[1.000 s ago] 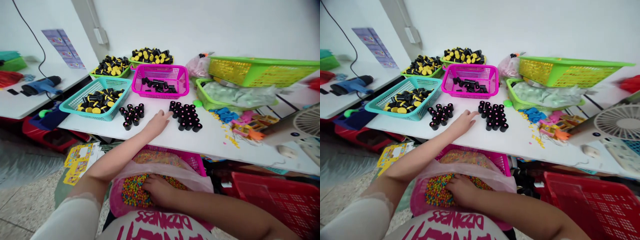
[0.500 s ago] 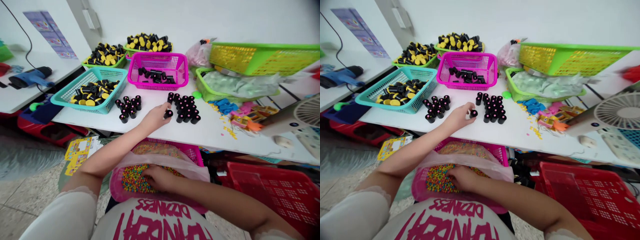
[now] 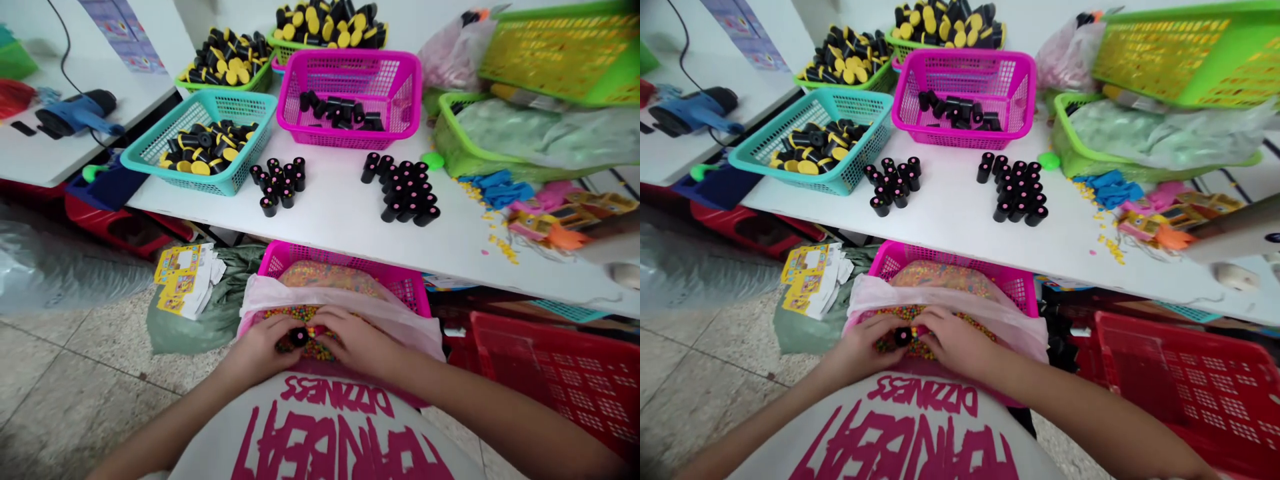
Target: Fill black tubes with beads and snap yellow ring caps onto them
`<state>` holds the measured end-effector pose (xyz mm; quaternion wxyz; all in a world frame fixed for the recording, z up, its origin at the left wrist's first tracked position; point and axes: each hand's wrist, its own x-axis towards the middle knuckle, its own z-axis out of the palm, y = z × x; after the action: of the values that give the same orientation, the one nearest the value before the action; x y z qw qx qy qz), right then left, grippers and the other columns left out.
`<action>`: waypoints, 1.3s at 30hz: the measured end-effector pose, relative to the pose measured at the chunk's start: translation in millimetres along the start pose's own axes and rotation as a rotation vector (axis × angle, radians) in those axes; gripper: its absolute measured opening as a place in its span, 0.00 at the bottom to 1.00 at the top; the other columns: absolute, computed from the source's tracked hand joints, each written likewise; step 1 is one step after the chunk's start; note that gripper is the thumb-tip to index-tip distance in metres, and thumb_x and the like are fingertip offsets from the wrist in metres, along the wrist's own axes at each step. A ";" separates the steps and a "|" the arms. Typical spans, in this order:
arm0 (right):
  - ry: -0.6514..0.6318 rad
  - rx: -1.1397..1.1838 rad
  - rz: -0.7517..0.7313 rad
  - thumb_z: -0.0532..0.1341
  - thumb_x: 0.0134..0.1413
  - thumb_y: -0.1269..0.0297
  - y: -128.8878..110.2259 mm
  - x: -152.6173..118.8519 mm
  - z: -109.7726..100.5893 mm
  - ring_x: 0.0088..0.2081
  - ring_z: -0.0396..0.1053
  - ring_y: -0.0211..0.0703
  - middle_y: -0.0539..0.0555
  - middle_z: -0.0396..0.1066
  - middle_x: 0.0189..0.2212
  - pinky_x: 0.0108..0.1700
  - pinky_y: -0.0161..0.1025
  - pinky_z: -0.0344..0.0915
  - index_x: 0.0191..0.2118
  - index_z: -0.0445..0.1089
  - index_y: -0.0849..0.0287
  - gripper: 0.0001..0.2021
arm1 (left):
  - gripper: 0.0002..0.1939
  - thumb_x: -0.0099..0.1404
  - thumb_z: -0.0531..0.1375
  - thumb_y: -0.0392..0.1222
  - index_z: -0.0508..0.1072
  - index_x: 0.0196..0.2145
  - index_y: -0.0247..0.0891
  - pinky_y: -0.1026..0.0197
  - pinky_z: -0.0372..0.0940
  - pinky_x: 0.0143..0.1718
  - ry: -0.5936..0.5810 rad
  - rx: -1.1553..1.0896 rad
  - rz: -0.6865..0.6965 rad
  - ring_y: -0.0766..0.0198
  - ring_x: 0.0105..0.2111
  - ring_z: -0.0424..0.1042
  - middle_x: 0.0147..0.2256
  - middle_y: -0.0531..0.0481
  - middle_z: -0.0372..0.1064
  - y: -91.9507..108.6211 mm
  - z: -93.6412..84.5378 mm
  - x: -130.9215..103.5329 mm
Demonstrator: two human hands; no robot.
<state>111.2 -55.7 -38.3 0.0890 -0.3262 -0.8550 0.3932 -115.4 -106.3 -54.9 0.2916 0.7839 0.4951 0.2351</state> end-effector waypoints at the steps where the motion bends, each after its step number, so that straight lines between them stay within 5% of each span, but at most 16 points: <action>1: 0.001 -0.058 -0.036 0.54 0.65 0.73 -3.1 -0.4 1.0 0.54 0.68 0.44 0.58 0.71 0.52 0.58 0.44 0.65 0.54 0.68 0.59 0.15 | 0.18 0.59 0.64 0.34 0.71 0.48 0.44 0.58 0.73 0.47 -0.008 0.004 0.001 0.59 0.44 0.77 0.44 0.49 0.76 -1.2 1.5 -0.3; 9: -0.057 -0.447 -0.255 0.43 0.69 0.72 -25.1 -2.5 1.3 0.55 0.65 0.60 0.69 0.67 0.52 0.57 0.58 0.64 0.59 0.64 0.70 0.20 | 0.19 0.60 0.64 0.34 0.71 0.50 0.39 0.55 0.71 0.52 0.007 -0.017 0.026 0.57 0.49 0.75 0.48 0.44 0.75 -5.2 4.0 0.0; 17: -0.136 -0.466 -0.240 0.46 0.68 0.72 -35.7 -2.1 -5.5 0.52 0.67 0.57 0.66 0.69 0.50 0.55 0.55 0.66 0.52 0.69 0.67 0.17 | 0.19 0.60 0.65 0.36 0.71 0.50 0.39 0.54 0.71 0.53 -0.033 -0.045 -0.009 0.56 0.50 0.75 0.49 0.43 0.75 -2.0 2.6 0.7; 25: -0.081 -0.321 -0.070 0.52 0.65 0.74 -27.0 -16.9 -17.5 0.57 0.65 0.49 0.56 0.65 0.58 0.58 0.49 0.64 0.53 0.69 0.55 0.16 | 0.18 0.62 0.64 0.38 0.71 0.51 0.43 0.54 0.71 0.52 -0.026 -0.073 0.000 0.58 0.49 0.75 0.48 0.46 0.75 0.7 0.4 -0.1; 29: -0.145 -0.441 0.125 0.53 0.60 0.78 -12.1 -26.5 -15.6 0.51 0.71 0.51 0.59 0.70 0.52 0.55 0.50 0.67 0.49 0.72 0.57 0.17 | 0.17 0.60 0.65 0.39 0.72 0.48 0.43 0.59 0.72 0.49 0.078 -0.115 0.039 0.60 0.45 0.76 0.44 0.49 0.77 9.0 -16.5 5.0; 34: -0.299 -0.573 0.378 0.50 0.57 0.83 5.4 -15.4 12.1 0.49 0.72 0.62 0.71 0.72 0.47 0.49 0.52 0.70 0.48 0.73 0.69 0.19 | 0.16 0.61 0.64 0.40 0.75 0.48 0.43 0.57 0.72 0.48 0.321 -0.029 -0.015 0.60 0.45 0.76 0.45 0.48 0.75 -5.2 -64.5 44.8; 39: -0.304 -0.525 0.309 0.49 0.56 0.85 6.7 11.1 33.5 0.47 0.74 0.57 0.70 0.71 0.48 0.46 0.45 0.71 0.50 0.72 0.69 0.21 | 0.28 0.57 0.66 0.44 0.67 0.54 0.39 0.54 0.74 0.44 0.580 -0.105 -0.226 0.61 0.36 0.77 0.39 0.48 0.74 -54.5 -90.9 113.3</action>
<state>92.1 -66.1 -67.0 -0.1873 -0.4015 -0.8710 0.2125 -164.8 36.1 -18.1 0.2027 0.6080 0.6290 0.4400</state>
